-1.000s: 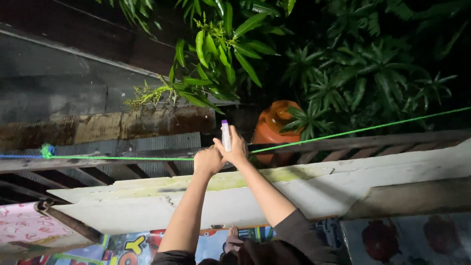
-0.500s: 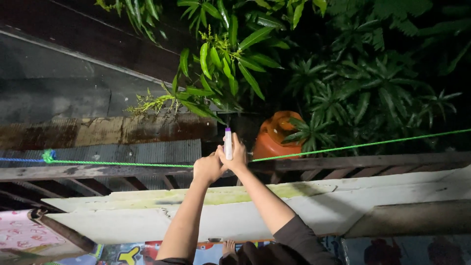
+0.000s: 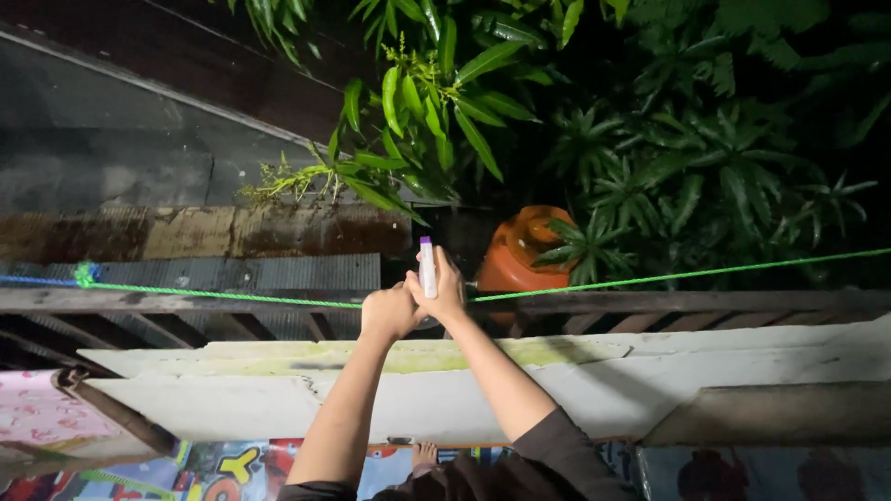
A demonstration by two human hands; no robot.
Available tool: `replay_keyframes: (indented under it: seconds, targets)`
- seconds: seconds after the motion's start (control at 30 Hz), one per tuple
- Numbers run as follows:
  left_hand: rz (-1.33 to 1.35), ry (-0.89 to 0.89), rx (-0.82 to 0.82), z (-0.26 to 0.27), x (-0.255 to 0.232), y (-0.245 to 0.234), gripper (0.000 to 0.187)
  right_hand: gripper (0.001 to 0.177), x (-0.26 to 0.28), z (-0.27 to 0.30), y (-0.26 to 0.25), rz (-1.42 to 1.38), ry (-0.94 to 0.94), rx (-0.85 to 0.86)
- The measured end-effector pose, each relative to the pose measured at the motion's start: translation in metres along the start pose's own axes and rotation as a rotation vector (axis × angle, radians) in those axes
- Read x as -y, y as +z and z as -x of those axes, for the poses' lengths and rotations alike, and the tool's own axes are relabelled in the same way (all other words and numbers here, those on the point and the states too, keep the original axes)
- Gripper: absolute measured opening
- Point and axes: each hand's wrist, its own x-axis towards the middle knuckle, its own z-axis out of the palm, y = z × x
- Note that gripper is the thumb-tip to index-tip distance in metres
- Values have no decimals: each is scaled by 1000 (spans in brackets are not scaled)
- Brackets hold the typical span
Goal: Using a spray bottle to apply liquid, likely insecticide, to a plant's leaves over a balcony railing at night.
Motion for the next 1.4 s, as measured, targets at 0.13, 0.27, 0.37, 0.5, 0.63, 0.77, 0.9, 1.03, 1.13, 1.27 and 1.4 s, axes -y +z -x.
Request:
replay_keyframes:
  seconds: [0.13,0.27,0.37,0.5,0.63,0.77,0.9,1.03,1.13,1.27,1.4]
  targets:
    - [-19,-6,10,7,-4,-5,89,59,-1,3,-1,-24,32,71]
    - [9,-48,18,5,-2,3,84,48,-2,7,-1,-23,3,46]
    - [-2,-15,7,16,-6,7,86,44,7,16,-9,3,3,30]
    - [-24,-17,-37,26,-10,7,83,57,32,19,-26,-38,-1,90]
    - [-48,6,-56,29,-10,14,84,55,25,23,-23,-13,-23,58]
    - [-56,-5,-92,33,-10,14,85,41,32,26,-23,-13,-47,-4]
    - [-31,-63,-89,34,-14,14,80,54,48,28,-32,-40,-22,53]
    - [-69,-52,-94,35,-12,17,83,52,41,31,-28,-65,-1,42]
    - [-77,37,-163,41,-6,20,93,45,39,32,-25,-50,-24,-12]
    - [-99,30,-194,30,0,36,88,54,40,30,-24,-59,-14,17]
    - [-21,10,-196,36,-4,24,83,57,31,32,-20,-53,-5,38]
